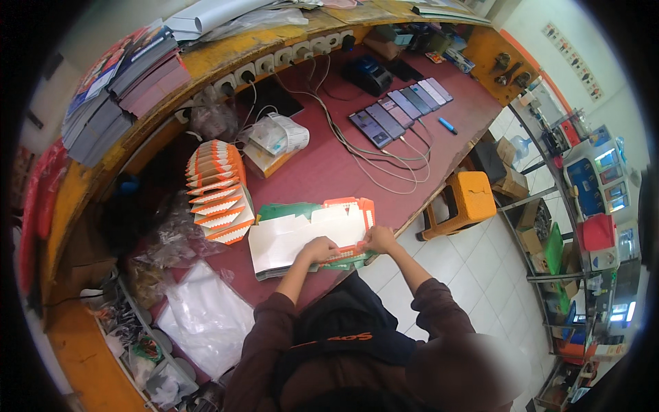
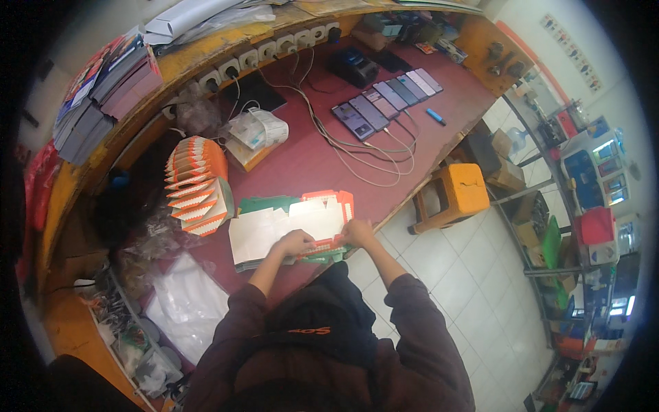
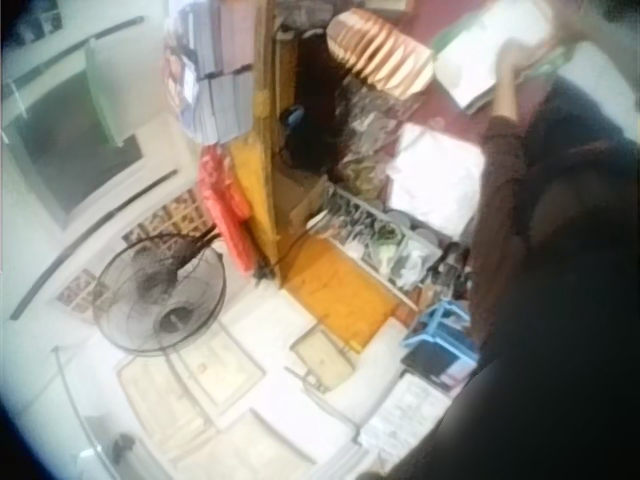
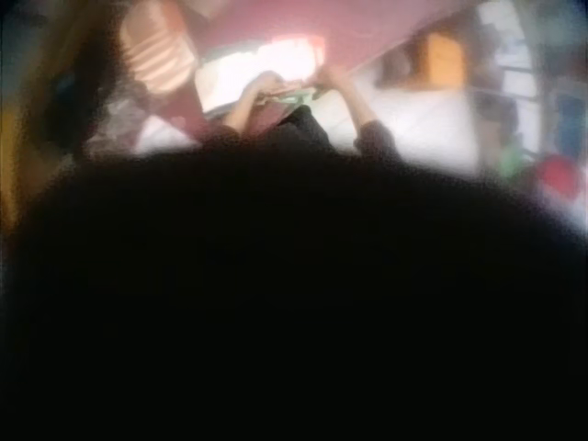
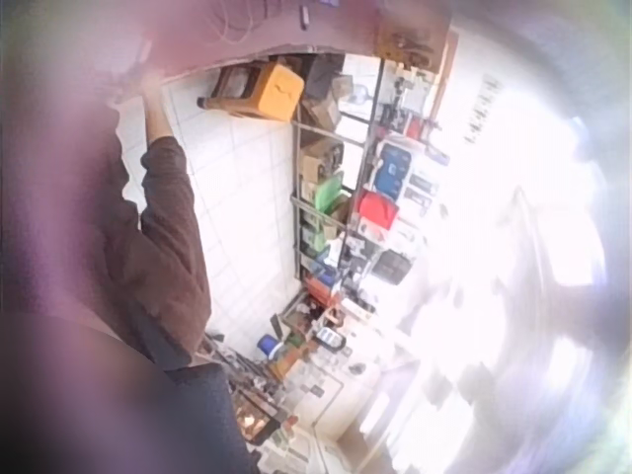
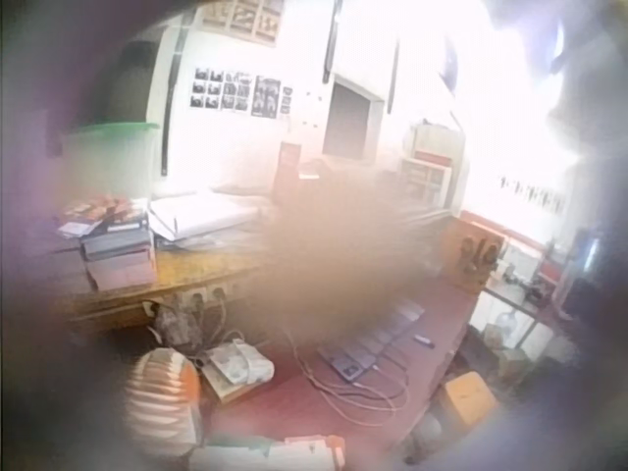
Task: The person folds and assembles small paper boxes one at a time at a cluttered workbench. They repeatedly pick up flat paper pieces, fold them into box shapes, and stack the finished boxes. The person also briefly handles a power adapter and cable, then resumes folding more boxes.
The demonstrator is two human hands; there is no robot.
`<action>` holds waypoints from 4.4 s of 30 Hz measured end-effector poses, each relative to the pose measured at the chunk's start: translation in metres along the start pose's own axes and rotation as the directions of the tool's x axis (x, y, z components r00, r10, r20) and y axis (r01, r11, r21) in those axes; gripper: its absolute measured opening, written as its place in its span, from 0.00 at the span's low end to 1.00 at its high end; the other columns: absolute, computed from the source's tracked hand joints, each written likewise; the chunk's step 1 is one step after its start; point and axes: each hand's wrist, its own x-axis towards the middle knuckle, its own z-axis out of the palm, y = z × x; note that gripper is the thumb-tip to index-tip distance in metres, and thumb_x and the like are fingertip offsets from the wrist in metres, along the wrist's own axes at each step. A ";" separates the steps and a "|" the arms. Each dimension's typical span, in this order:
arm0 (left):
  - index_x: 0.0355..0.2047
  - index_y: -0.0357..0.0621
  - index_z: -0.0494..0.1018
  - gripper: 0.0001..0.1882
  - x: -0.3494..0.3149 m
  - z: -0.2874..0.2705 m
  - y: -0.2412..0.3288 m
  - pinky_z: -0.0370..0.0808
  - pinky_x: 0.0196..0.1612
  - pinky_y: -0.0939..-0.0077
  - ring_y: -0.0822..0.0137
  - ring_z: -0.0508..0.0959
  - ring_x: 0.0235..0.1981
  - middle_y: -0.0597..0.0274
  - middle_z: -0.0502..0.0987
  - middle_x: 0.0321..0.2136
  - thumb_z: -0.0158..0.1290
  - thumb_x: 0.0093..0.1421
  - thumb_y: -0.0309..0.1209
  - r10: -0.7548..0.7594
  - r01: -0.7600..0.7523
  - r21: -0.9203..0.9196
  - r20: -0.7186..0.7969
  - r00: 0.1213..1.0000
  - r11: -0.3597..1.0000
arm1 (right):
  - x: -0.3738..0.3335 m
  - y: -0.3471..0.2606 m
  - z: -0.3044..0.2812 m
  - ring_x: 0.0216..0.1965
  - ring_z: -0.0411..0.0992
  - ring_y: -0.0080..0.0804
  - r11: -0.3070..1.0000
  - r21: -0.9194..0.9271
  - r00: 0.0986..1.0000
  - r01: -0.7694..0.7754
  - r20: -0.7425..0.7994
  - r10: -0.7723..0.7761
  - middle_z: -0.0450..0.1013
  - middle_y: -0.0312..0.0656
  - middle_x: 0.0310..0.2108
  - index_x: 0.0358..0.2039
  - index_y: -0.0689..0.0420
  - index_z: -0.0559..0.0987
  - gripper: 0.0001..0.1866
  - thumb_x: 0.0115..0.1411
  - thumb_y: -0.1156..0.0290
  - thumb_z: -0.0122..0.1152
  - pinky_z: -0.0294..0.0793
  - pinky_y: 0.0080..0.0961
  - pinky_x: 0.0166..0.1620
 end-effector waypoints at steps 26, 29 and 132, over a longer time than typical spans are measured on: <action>0.36 0.46 0.77 0.15 -0.020 0.033 -0.006 0.70 0.43 0.63 0.54 0.74 0.40 0.55 0.75 0.36 0.45 0.59 0.40 0.228 -0.201 0.121 -0.290 0.929 0.972 | -0.023 -0.039 0.051 0.58 0.54 0.46 0.959 0.033 0.562 0.280 -0.816 -0.136 0.59 0.48 0.55 0.45 0.54 0.68 0.18 0.53 0.70 0.56 0.44 0.54 0.59; 0.37 0.46 0.76 0.15 -0.016 0.031 -0.009 0.69 0.43 0.64 0.54 0.74 0.39 0.55 0.74 0.36 0.45 0.60 0.40 0.250 -0.219 0.140 -0.272 0.929 0.966 | -0.005 -0.045 0.047 0.57 0.56 0.44 0.981 0.081 0.487 0.177 -0.873 -0.016 0.60 0.47 0.54 0.45 0.54 0.68 0.18 0.53 0.69 0.57 0.45 0.53 0.58; 0.37 0.40 0.71 0.15 -0.083 -0.004 -0.069 0.58 0.52 0.61 0.57 0.65 0.47 0.60 0.70 0.40 0.52 0.52 0.35 0.131 0.068 0.218 -0.779 0.614 0.974 | 0.019 -0.078 0.024 0.42 0.69 0.50 0.960 0.230 0.941 0.161 -0.328 -0.079 0.65 0.50 0.37 0.39 0.58 0.68 0.34 0.31 0.65 0.76 0.70 0.41 0.42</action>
